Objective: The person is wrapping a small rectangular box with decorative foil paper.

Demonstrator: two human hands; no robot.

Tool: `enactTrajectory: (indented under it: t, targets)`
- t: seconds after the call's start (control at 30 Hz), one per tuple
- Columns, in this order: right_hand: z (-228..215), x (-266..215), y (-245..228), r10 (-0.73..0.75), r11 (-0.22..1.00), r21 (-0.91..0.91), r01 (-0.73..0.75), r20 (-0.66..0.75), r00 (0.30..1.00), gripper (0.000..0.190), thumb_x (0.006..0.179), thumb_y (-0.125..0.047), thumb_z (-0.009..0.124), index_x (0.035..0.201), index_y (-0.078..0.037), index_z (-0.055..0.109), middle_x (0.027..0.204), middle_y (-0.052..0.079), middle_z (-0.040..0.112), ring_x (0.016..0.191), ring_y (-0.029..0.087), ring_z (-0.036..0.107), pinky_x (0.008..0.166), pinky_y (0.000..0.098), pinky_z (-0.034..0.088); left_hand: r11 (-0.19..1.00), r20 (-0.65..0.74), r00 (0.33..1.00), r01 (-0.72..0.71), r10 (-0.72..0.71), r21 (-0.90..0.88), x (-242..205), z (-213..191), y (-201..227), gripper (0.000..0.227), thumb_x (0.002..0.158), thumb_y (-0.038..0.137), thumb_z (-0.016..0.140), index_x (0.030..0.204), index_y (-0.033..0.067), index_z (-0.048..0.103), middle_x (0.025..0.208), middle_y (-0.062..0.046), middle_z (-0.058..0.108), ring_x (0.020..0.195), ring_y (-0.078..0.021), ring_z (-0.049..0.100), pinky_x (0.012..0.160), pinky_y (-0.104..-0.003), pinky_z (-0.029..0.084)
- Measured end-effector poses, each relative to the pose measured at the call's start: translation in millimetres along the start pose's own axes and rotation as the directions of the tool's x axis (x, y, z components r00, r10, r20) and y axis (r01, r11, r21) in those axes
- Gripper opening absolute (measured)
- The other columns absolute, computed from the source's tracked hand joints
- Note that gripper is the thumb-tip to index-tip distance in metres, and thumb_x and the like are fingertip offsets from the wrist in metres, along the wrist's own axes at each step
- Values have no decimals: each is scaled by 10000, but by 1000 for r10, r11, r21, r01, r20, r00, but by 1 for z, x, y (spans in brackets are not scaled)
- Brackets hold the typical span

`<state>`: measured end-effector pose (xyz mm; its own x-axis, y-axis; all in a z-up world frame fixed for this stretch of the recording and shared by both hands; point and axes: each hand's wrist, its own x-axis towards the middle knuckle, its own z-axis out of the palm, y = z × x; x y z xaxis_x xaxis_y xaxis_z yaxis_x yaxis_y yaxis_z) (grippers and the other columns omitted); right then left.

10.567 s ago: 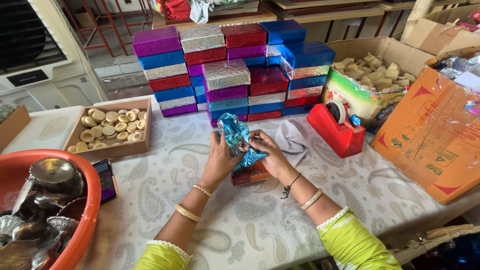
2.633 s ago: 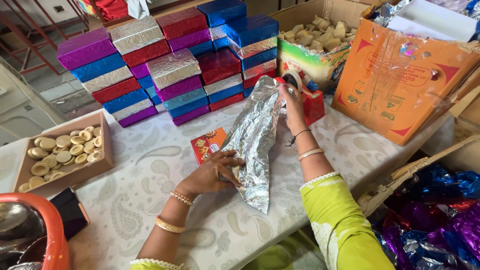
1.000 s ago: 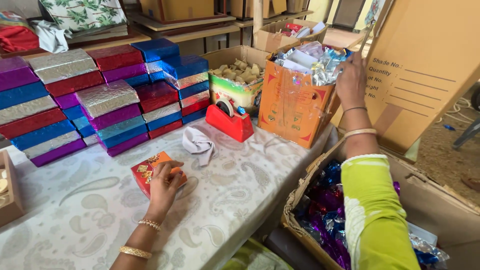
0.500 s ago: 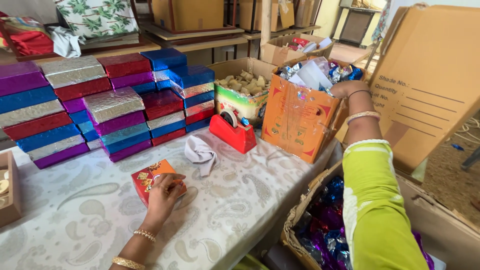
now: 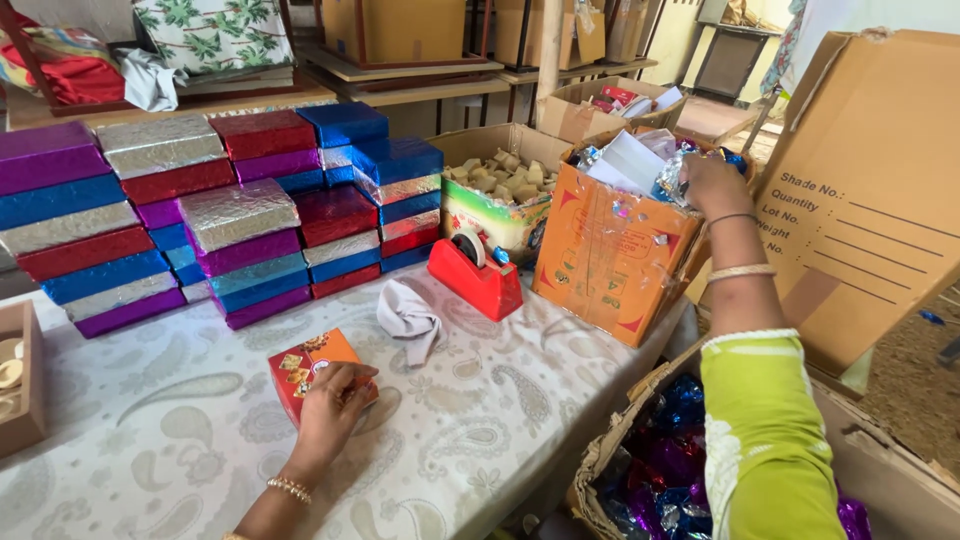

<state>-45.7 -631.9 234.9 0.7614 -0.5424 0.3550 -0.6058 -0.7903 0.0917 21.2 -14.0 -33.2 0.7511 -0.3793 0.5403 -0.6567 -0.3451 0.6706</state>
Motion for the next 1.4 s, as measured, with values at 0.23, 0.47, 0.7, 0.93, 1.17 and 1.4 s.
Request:
enactTrajectory:
  t: [0.23,0.47,0.7,0.93,1.17,1.4]
  targets:
    - [-4,4,42,-218,922,372,104,280,935,777,915,-691,467,1355,-85,675,1456,185,613,1351,342,563,1142,412,400,1000,-6,1000,2,-2,-18,0,-2,2,229,854,97,681,1074,90,747,1033,-79,698,992,-261,666,874,-370,536]
    - [24,5,22,21,988,140,-71,330,944,1038,868,-909,357,1400,-63,637,1507,225,540,1437,402,451,1221,430,286,1000,15,1000,26,-25,-9,-1,-1,2,230,855,110,684,1075,93,747,1033,-73,704,981,-251,676,864,-367,544]
    - [39,15,27,33,986,145,-80,301,953,833,942,-751,403,1323,-65,685,1462,217,584,1354,408,552,1140,462,432,998,28,998,59,-59,-14,0,-2,7,227,863,134,691,1079,93,743,1007,-74,707,953,-242,699,844,-360,562]
    - [-8,-57,-34,-64,998,-32,59,-235,970,620,1007,-539,460,1239,-30,728,1304,236,688,1149,385,667,1039,520,477,1000,23,999,25,-25,-3,0,0,2,224,858,125,698,1074,83,743,1002,-85,713,945,-252,697,836,-368,561]
    - [23,7,4,-18,957,284,-57,254,967,693,999,-685,389,1328,-119,615,1338,195,623,1247,392,571,1088,470,432,998,39,998,56,-56,-9,0,-1,6,223,856,131,700,1072,91,741,1006,-77,712,940,-239,705,815,-353,582]
    - [-40,-48,-83,-50,967,200,160,-466,883,401,1044,-421,572,1221,-81,691,1252,238,632,1181,419,572,989,557,432,999,24,999,48,-47,-25,-2,-3,10,225,849,114,709,1070,88,740,1015,-77,707,929,-227,708,802,-345,596]
